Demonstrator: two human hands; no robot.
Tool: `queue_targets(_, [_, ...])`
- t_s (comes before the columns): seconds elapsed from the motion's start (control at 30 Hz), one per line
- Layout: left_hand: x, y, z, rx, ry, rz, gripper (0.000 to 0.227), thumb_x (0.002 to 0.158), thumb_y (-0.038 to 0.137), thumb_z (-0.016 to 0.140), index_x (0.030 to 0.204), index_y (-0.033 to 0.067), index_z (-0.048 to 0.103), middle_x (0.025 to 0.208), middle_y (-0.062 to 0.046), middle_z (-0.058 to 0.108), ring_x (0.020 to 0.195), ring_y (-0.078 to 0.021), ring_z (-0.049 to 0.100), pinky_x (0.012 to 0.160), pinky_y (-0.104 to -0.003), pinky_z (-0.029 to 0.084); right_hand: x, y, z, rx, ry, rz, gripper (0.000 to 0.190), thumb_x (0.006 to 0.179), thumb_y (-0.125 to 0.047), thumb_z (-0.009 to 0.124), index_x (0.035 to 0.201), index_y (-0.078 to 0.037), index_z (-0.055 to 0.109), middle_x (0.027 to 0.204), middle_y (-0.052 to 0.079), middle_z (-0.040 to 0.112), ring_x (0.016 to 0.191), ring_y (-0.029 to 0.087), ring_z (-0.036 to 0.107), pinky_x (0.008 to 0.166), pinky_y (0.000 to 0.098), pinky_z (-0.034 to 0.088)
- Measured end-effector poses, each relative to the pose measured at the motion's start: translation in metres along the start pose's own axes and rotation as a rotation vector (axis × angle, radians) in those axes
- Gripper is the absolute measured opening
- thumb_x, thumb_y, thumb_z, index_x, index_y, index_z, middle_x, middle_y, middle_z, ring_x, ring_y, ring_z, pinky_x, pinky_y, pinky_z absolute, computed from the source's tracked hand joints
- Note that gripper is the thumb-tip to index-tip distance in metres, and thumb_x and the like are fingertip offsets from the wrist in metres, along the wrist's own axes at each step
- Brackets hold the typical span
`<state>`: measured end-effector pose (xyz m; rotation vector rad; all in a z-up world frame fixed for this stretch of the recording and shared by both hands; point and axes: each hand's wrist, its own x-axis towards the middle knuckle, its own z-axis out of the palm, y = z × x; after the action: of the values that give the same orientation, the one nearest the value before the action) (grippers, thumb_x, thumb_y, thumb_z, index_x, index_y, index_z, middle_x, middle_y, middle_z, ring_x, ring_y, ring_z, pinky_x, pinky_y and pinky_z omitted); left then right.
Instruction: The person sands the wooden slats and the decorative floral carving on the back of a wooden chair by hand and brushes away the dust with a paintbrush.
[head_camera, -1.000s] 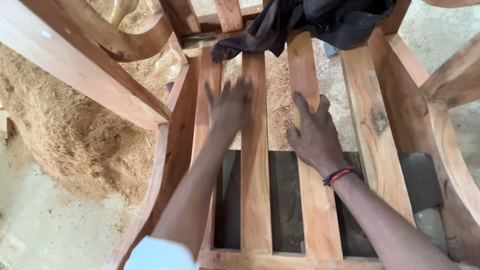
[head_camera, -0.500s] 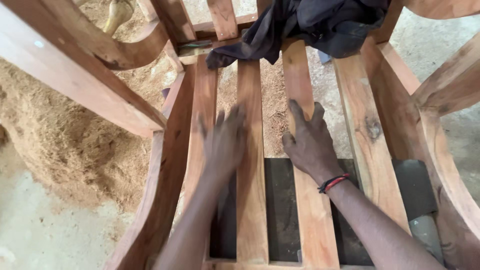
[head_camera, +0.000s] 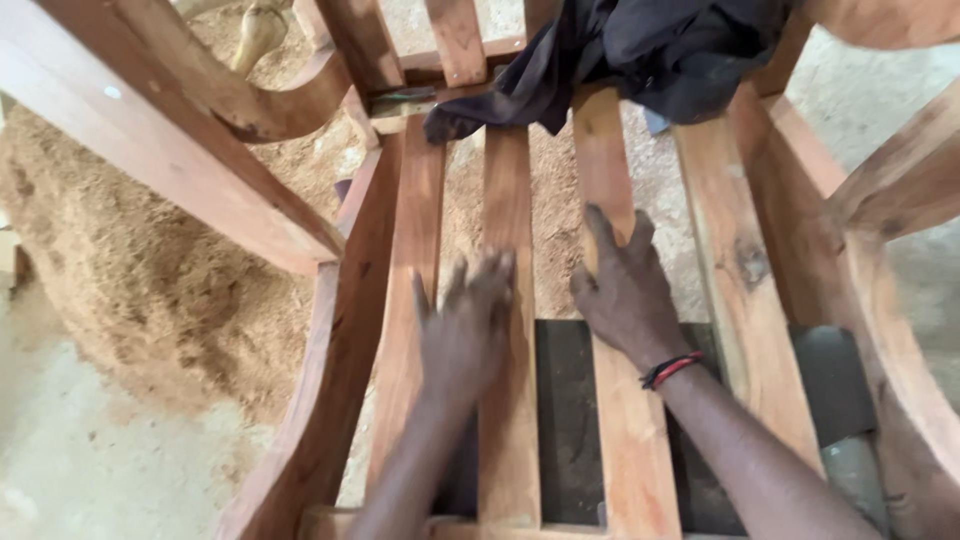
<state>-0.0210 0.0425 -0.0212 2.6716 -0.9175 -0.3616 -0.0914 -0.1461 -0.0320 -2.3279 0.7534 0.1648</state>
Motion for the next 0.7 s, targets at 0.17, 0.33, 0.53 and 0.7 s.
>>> queue_targets(0.17, [0.16, -0.015, 0.038, 0.135, -0.124, 0.031, 0.032, 0.099, 0.021, 0.055, 0.129, 0.0202, 0.065, 0.136, -0.004, 0.064, 0.136, -0.0311, 0.05, 0.119, -0.073, -0.001, 0.0, -0.005, -0.005, 0.022, -0.064, 0.06, 0.079, 0.085, -0.022, 0.069, 0.156, -0.019, 0.035, 0.146, 0.037, 0.03, 0.121, 0.056, 0.052, 0.103, 0.0548, 0.047])
queue_targets(0.33, [0.093, -0.007, 0.032, 0.286, 0.019, 0.186, 0.037, 0.098, 0.01, 0.054, 0.133, 0.0098, 0.064, 0.128, -0.006, 0.068, 0.138, -0.0238, 0.057, 0.127, -0.068, 0.0, -0.001, -0.005, -0.006, -0.003, -0.007, 0.009, 0.078, 0.086, -0.022, 0.07, 0.156, -0.016, 0.035, 0.144, 0.039, 0.03, 0.119, 0.057, 0.052, 0.101, 0.0544, 0.047])
queue_targets(0.53, [0.017, 0.004, 0.003, 0.081, -0.026, 0.107, 0.046, 0.097, 0.022, 0.055, 0.142, 0.0103, 0.057, 0.143, -0.007, 0.061, 0.14, -0.0301, 0.047, 0.121, -0.068, -0.002, -0.002, -0.003, -0.003, 0.006, -0.048, 0.046, 0.079, 0.085, -0.022, 0.07, 0.155, -0.017, 0.035, 0.144, 0.034, 0.033, 0.119, 0.055, 0.054, 0.101, 0.0543, 0.048])
queue_targets(0.7, [0.153, -0.017, 0.04, 0.283, -0.047, 0.113, 0.04, 0.101, 0.021, 0.053, 0.139, 0.0097, 0.059, 0.134, -0.008, 0.065, 0.14, -0.034, 0.048, 0.119, -0.07, -0.004, 0.0, -0.005, -0.005, 0.002, -0.063, 0.059, 0.08, 0.084, -0.022, 0.071, 0.156, -0.018, 0.035, 0.145, 0.036, 0.03, 0.118, 0.056, 0.053, 0.1, 0.0539, 0.047])
